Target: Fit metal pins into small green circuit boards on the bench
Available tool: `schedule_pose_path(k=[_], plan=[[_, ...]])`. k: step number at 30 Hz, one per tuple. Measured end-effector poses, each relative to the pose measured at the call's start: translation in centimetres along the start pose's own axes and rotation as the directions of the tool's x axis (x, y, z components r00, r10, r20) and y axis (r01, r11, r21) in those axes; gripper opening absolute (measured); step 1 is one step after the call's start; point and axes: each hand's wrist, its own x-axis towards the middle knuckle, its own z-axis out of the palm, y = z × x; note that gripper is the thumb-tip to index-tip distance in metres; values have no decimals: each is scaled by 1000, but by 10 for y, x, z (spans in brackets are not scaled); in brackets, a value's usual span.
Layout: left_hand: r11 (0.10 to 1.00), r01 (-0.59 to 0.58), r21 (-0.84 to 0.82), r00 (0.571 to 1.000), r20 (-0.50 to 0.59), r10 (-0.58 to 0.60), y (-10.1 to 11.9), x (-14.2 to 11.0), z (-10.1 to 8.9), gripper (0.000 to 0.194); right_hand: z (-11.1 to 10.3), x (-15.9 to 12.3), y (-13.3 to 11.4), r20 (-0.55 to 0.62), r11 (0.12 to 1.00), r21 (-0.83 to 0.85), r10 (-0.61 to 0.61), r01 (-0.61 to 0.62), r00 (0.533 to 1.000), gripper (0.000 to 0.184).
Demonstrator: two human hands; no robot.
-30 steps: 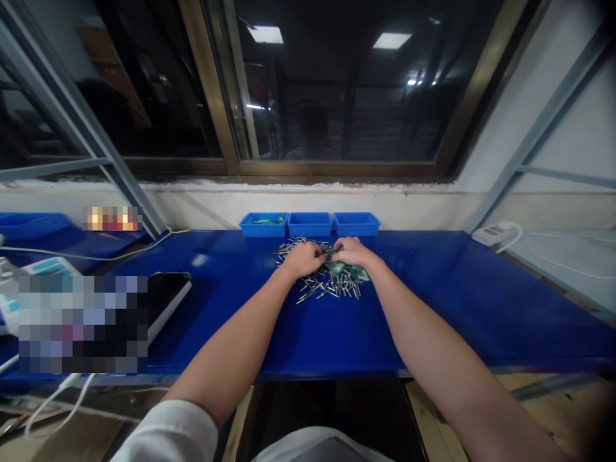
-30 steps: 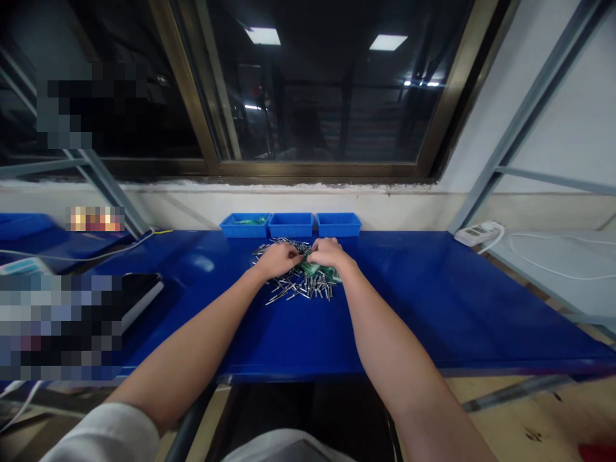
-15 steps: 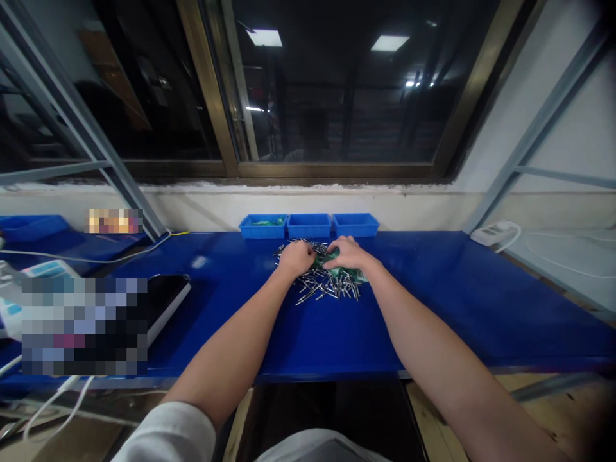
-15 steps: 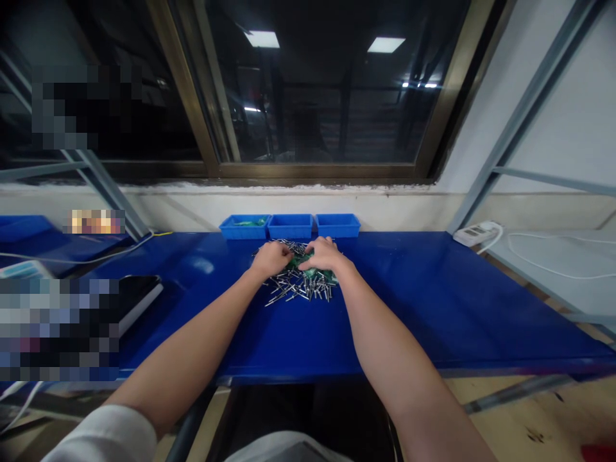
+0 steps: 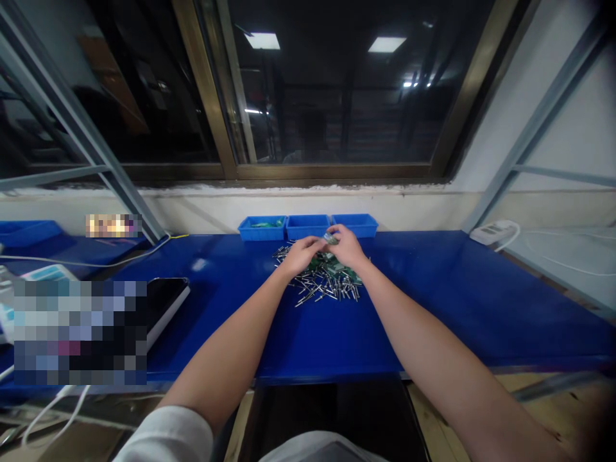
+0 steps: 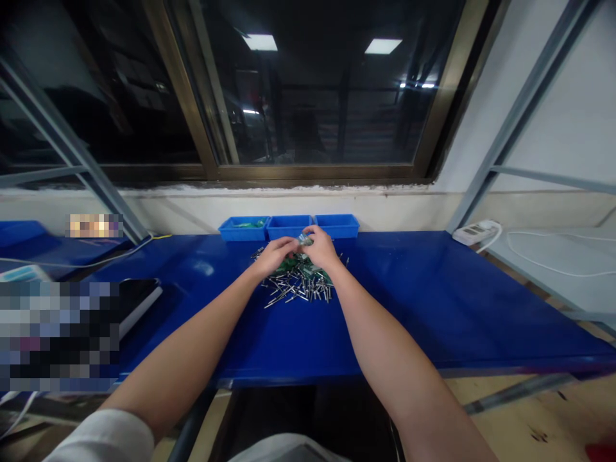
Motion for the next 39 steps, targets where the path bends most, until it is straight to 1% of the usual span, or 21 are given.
schedule_pose_path(k=[2,3,4,7,10,12,14,16,18,20,24,26,28,29,31,33,35,37,39], plan=[[985,12,-174,1000,14,-10,-2,1,2,42,2,2,-1,-76,996,81,48,-41,996,50],[972,17,-233,1000,0,-17,-3,2,3,45,3,2,-1,-85,990,127,81,-70,993,49],[962,21,-274,999,-24,-29,-4,3,4,43,4,3,-1,-83,980,176,113,-97,990,47],[936,39,-350,994,-86,-73,-6,5,4,29,5,6,-1,-64,932,330,181,-150,981,37],[917,63,-395,986,-116,-118,-8,6,1,26,4,8,1,-21,890,413,218,-191,976,30],[916,70,-396,981,-141,-136,-9,7,-1,26,2,8,5,19,895,397,214,-204,977,28],[927,44,-373,979,-170,-115,-10,7,-3,27,0,8,8,20,919,358,170,-165,985,26],[951,-25,-308,977,-210,-42,-12,7,-5,23,-2,8,11,-12,945,316,92,-84,996,20],[971,-113,-213,965,-255,56,-14,8,-6,14,-3,9,13,-42,958,285,12,0,999,13],[977,-170,-125,949,-290,128,-16,8,-8,6,-3,9,13,-53,958,282,-31,44,998,8],[978,-204,-34,935,-302,184,-16,9,-9,12,-4,9,12,-57,960,269,-60,73,997,4],[977,-212,-13,931,-308,198,-15,9,-9,9,-4,9,11,-61,961,261,-84,97,995,5],[979,-197,-42,935,-309,175,-13,8,-8,4,-3,9,11,-68,962,261,-67,82,995,12],[981,-177,-78,942,-303,146,-12,8,-7,8,-3,9,11,-73,964,262,-31,49,997,18],[979,-125,-163,958,-277,76,-10,7,-6,24,-2,8,10,-76,965,259,61,-39,995,29],[969,-84,-231,964,-264,20,-8,7,-4,39,-1,8,10,-70,962,253,126,-104,990,34],[960,-88,-265,963,-267,15,-7,6,-3,48,0,7,9,-58,961,244,147,-129,987,35],[957,-118,-264,964,-261,47,-7,6,-3,45,1,7,8,-49,962,236,154,-138,987,35],[963,-141,-232,968,-238,84,-7,6,-3,35,1,7,7,-43,962,234,152,-138,987,35]])
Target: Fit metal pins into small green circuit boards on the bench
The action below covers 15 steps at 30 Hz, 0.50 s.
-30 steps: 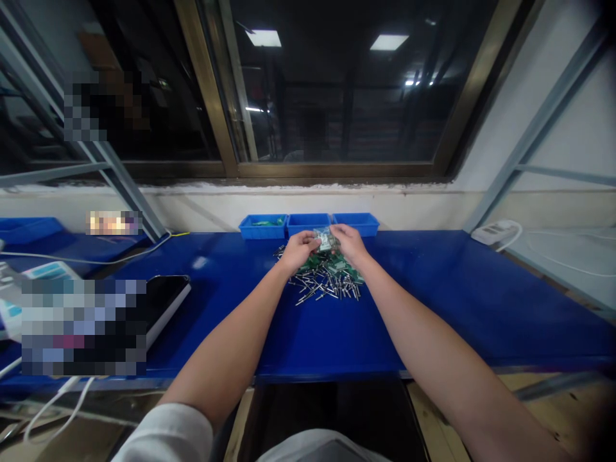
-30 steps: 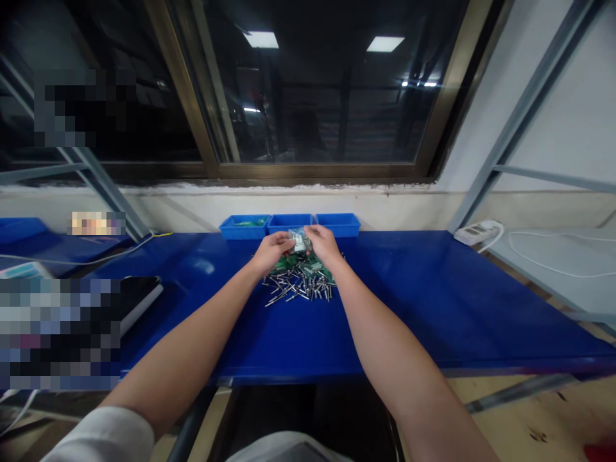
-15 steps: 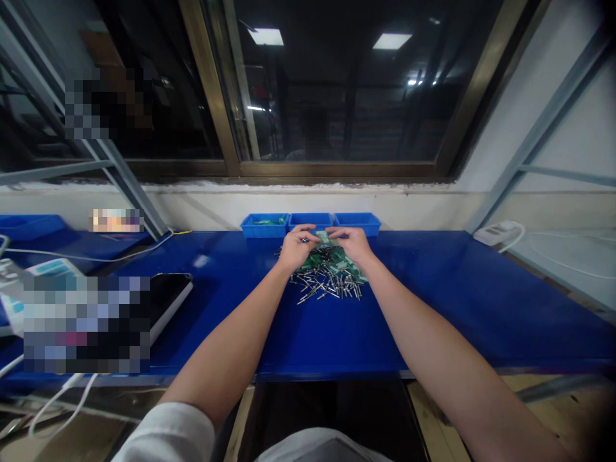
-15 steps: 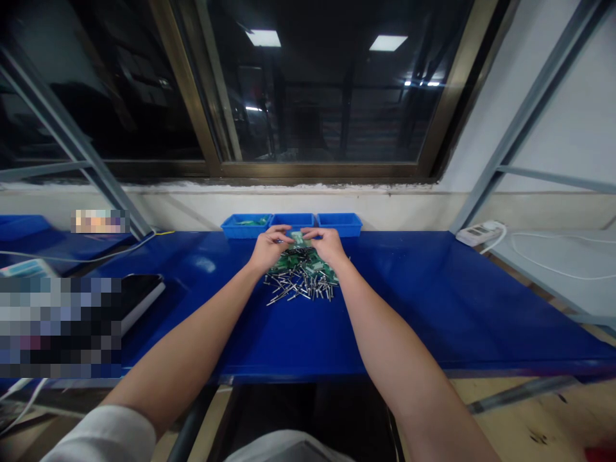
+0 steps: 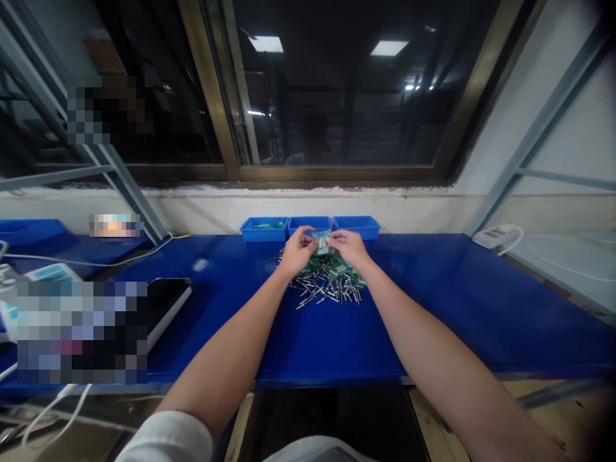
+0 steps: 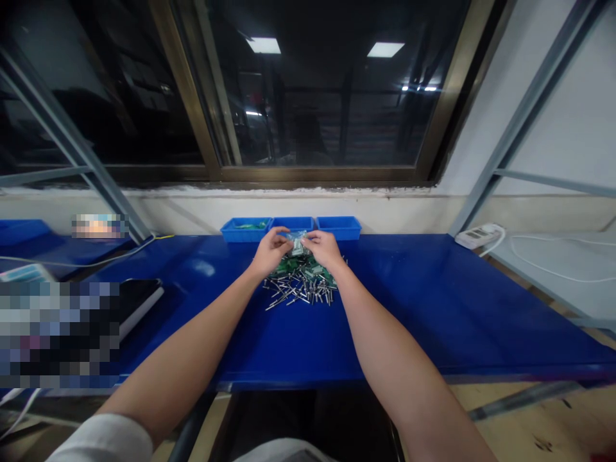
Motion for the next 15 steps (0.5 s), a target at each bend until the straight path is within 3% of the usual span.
schedule_pose_path(k=[4,9,13,15], plan=[[996,24,88,999,-25,-22,-5,2,-6,18,-1,0,-1,5,1000,-10,9,-9,1000,31],[980,92,178,978,-203,-54,-11,11,-29,14,-4,0,-1,-2,999,-47,15,-15,1000,28],[996,57,65,897,-442,-22,-13,21,-53,19,-4,-2,-3,18,995,-97,2,-1,1000,27],[997,68,-21,857,-510,-69,-15,24,-63,33,-4,-3,-4,28,992,-123,-1,4,1000,27]])
